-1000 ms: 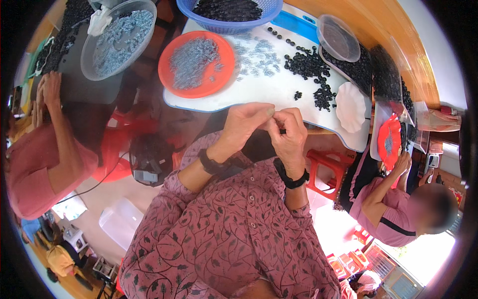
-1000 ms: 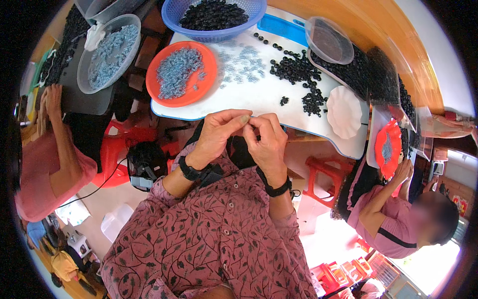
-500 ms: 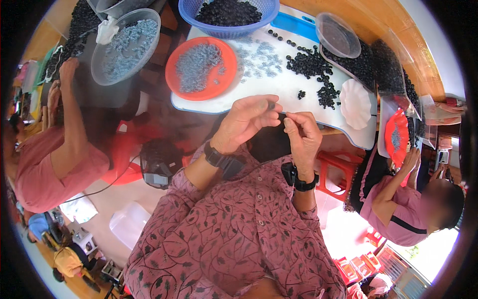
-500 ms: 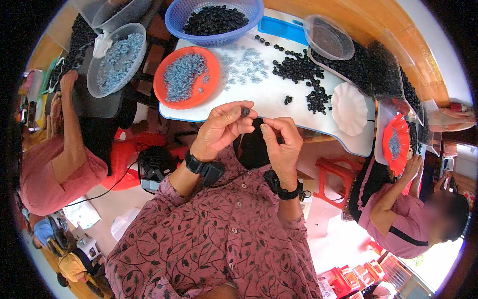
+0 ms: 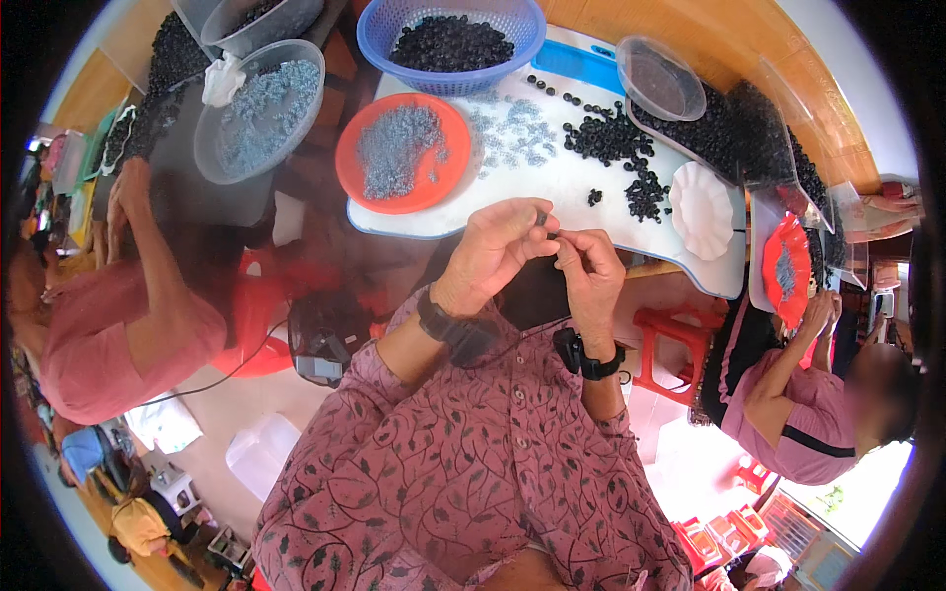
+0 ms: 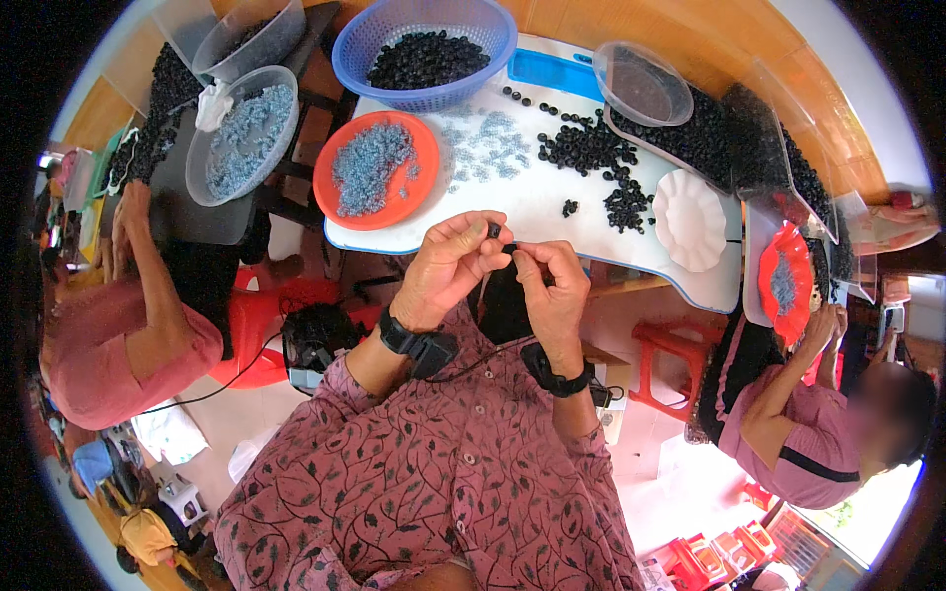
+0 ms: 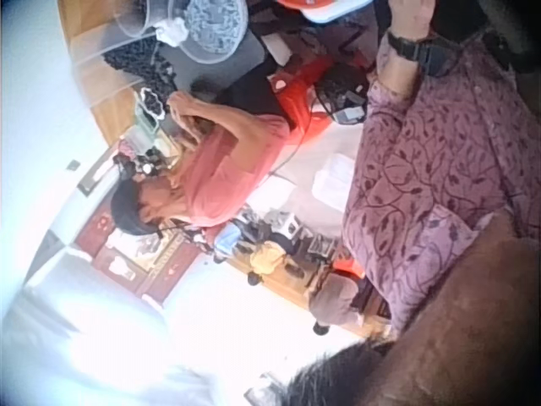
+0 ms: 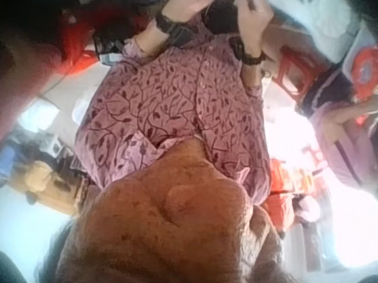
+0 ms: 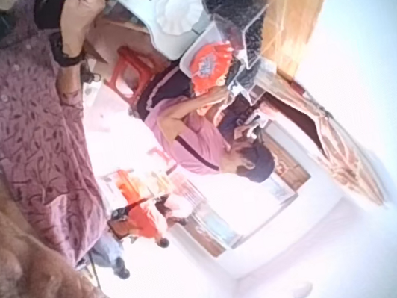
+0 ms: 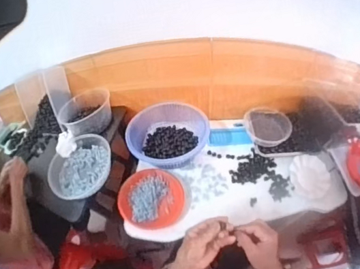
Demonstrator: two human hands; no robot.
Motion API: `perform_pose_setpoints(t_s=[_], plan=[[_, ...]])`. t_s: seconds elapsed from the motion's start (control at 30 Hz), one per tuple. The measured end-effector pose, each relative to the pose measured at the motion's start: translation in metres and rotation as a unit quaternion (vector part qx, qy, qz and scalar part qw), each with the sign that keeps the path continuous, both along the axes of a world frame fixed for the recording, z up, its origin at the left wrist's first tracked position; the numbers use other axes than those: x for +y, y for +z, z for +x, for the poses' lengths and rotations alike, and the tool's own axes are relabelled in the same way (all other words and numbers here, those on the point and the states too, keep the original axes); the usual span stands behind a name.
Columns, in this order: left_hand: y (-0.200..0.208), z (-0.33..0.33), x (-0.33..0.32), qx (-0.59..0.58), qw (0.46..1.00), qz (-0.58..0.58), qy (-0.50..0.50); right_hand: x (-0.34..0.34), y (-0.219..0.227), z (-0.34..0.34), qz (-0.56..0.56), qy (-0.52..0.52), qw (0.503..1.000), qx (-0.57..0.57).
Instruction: Sort small black rubber or plastic components from a pile on the table into a clear container.
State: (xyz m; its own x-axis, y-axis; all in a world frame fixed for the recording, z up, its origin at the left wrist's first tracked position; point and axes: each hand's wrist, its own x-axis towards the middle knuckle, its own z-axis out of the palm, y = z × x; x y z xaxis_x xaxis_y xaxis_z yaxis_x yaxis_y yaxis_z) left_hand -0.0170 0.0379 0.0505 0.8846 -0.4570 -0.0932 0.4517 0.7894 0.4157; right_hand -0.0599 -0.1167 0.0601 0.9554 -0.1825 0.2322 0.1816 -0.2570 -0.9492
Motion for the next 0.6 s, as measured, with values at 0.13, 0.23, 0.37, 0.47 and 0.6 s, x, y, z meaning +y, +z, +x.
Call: perform_pose_setpoints(t_s=[0.13, 0.23, 0.37, 0.47, 0.6], plan=[[-0.006, 0.003, -0.002, 0.02, 0.999, 0.028, 0.02, 0.001, -0.001, 0.005, 0.013, -0.001, 0.999, -0.031], [0.0, 0.01, -0.004, 0.038, 0.997, 0.05, 0.041, 0.001, 0.0, 0.005, 0.009, -0.003, 1.0, -0.019], [0.003, 0.025, 0.002, 0.023, 0.998, 0.057, 0.034, -0.004, -0.014, 0.011, -0.046, -0.01, 0.999, -0.023], [0.006, 0.045, 0.007, 0.032, 0.993, 0.104, 0.053, -0.008, -0.024, 0.018, -0.088, -0.016, 0.996, -0.018], [0.023, 0.085, 0.016, 0.026, 0.982, 0.16, 0.095, -0.009, -0.024, 0.024, -0.127, -0.016, 0.992, -0.014]])
